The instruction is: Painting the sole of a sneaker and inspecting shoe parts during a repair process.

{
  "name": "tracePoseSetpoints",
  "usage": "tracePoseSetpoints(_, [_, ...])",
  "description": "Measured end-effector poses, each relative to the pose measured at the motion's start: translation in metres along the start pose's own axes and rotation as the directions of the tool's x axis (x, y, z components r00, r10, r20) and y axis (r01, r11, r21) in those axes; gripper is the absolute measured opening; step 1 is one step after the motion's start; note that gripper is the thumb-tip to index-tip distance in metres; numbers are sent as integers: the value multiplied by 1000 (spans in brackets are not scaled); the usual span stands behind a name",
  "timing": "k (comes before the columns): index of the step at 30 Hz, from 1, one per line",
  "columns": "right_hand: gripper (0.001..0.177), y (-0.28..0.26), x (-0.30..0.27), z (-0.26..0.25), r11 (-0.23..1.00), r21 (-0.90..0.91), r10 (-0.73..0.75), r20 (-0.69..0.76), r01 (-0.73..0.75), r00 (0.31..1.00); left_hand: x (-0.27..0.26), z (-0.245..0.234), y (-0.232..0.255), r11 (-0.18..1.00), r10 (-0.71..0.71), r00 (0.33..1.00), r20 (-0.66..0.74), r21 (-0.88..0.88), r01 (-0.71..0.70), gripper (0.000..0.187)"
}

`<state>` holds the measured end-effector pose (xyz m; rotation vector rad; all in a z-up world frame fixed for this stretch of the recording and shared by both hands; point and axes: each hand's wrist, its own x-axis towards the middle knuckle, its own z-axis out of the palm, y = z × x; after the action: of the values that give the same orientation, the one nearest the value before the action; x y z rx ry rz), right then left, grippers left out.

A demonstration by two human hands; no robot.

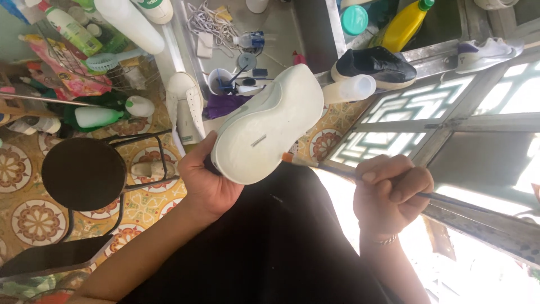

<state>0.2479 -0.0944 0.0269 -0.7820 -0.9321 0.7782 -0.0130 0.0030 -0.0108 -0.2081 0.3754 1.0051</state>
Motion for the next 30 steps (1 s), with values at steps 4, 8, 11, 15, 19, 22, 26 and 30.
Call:
tracePoseSetpoints(4, [34, 0, -2, 1, 999, 48, 8, 52, -11, 999, 2, -16, 4, 999, -39, 999, 8, -2, 39, 46])
tracePoseSetpoints(8, [33, 0, 0, -8, 1000, -30, -4, -49, 2, 999, 4, -25, 8, 986, 13, 1000, -18, 166, -10, 50])
tracePoseSetpoints(11, [33, -4, 6, -9, 996, -91, -27, -50, 22, 998, 3, -20, 9, 975, 19, 996, -82, 221, -1, 56])
tracePoseSetpoints(15, [31, 0, 5, -36, 996, -38, -90, -107, 86, 990, 2, -29, 16, 990, -77, 997, -29, 112, 80, 59])
tracePoseSetpoints(19, [31, -4, 10, -33, 991, -107, -98, -122, 85, 988, 5, -32, 12, 989, -88, 996, -12, 117, 89, 59])
tracePoseSetpoints(22, [30, -5, 13, -39, 986, -131, -124, -128, 107, 984, 9, -32, 8, 989, -91, 996, 14, 121, 89, 59])
tracePoseSetpoints(26, [32, -10, 16, -39, 994, -32, -108, -129, 104, 986, 14, -34, 6, 990, -75, 996, 53, 120, 69, 58])
tracePoseSetpoints(30, [35, -7, 19, -56, 974, -188, -149, -114, 126, 982, 17, -61, 10, 986, -109, 993, 39, 134, 103, 54])
